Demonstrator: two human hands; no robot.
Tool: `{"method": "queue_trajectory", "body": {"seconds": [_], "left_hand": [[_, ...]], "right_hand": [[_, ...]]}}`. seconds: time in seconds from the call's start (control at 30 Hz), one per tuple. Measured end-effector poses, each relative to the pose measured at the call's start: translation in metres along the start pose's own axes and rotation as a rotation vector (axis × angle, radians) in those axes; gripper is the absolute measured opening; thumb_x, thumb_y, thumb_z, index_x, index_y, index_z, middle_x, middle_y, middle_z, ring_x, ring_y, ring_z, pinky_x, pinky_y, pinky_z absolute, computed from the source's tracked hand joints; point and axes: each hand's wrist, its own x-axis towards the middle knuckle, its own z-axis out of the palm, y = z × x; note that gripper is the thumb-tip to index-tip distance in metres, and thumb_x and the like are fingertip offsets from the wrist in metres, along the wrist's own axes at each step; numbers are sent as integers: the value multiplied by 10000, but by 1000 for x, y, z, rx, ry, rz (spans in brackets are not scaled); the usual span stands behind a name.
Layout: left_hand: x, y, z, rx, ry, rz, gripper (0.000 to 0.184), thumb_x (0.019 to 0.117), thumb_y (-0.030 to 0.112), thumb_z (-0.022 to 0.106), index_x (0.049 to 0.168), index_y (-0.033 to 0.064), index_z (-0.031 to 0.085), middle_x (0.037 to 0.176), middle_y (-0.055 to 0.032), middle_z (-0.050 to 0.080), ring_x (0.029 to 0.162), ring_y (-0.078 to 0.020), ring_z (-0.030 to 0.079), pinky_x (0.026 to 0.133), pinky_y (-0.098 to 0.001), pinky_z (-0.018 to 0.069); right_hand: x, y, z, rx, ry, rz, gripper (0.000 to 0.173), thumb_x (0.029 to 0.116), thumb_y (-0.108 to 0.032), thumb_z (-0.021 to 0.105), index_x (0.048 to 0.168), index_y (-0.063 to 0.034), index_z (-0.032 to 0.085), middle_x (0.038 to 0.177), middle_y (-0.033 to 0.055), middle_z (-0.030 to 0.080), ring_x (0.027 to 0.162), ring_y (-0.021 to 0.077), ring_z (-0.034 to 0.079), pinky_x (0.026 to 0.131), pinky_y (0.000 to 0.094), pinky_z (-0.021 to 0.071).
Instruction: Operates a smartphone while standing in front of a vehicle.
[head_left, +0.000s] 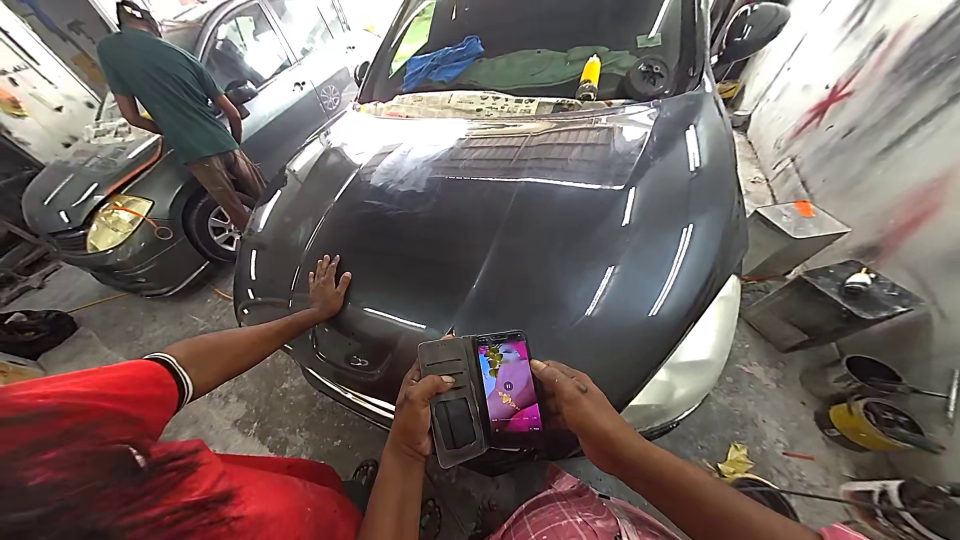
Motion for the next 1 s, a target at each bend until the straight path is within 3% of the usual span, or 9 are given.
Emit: {"method": "queue_trajectory", "body": {"seconds": [0.07,0.13,0.23,0.3,0.37,0.5,0.53,0.67,1.0], "left_hand": [[-3,6,5,42,18,22,488,866,-22,514,1347,27,584,1090,-176,721,901,-207,732,767,-350,625],[-19,37,47,178,159,-11,344,850,-99,456,1147,2,598,894,-82,689,756,-101,690,679,-233,587],[-32,65,82,265,276,-80,299,855,-155,407,1050,-9,579,807,-50,640,685,-66,643,645,-188,555],[-26,44,56,206,195,-14,314,867,-108,438,1103,26,597,859,-63,671,720,-85,669,651,-216,577],[-10,7,9,63,44,36,465,875,-20,504,1322,59,605,1059,-154,729,863,-181,735,735,-328,624],[-6,-1,0,14,41,7,505,867,6,531,1360,93,600,1083,-183,727,873,-222,742,753,-381,631],[-7,1,0,28,30,23,507,866,-4,520,1361,75,597,1078,-179,727,874,-213,739,753,-366,629],[-31,57,71,254,241,-57,305,860,-127,417,1073,5,591,835,-54,652,709,-71,654,654,-201,564],[-20,44,53,186,193,-10,371,837,-121,432,1157,2,575,871,-52,679,741,-57,675,670,-194,579]], "right_hand": [[0,-1,1,-9,2,6,403,1107,-385,417,1164,-50,633,949,156,740,856,262,740,719,402,616],[-1,-1,0,-12,0,5,397,1111,-380,409,1141,-50,629,933,149,734,844,254,736,713,393,608],[-2,-2,0,-15,4,3,398,1115,-368,402,1145,-44,630,934,154,736,837,254,739,718,391,614],[-4,-2,1,-21,7,6,400,1115,-377,402,1128,-51,635,917,147,735,823,245,736,713,382,608],[-5,-3,1,-14,-1,6,403,1114,-379,401,1139,-52,635,919,154,735,828,253,736,717,388,611],[-4,-3,1,-5,-9,15,406,1116,-374,397,1149,-44,631,916,159,735,816,259,736,713,392,613],[-3,-2,1,-4,-15,19,411,1116,-377,395,1147,-43,632,919,160,736,821,260,738,720,393,614],[-2,-2,1,-9,-17,25,419,1117,-382,391,1150,-43,636,923,154,738,830,255,739,725,391,613],[-1,-4,-3,5,-52,13,415,1119,-366,384,1169,-30,623,946,161,733,837,258,739,724,400,617]]}}
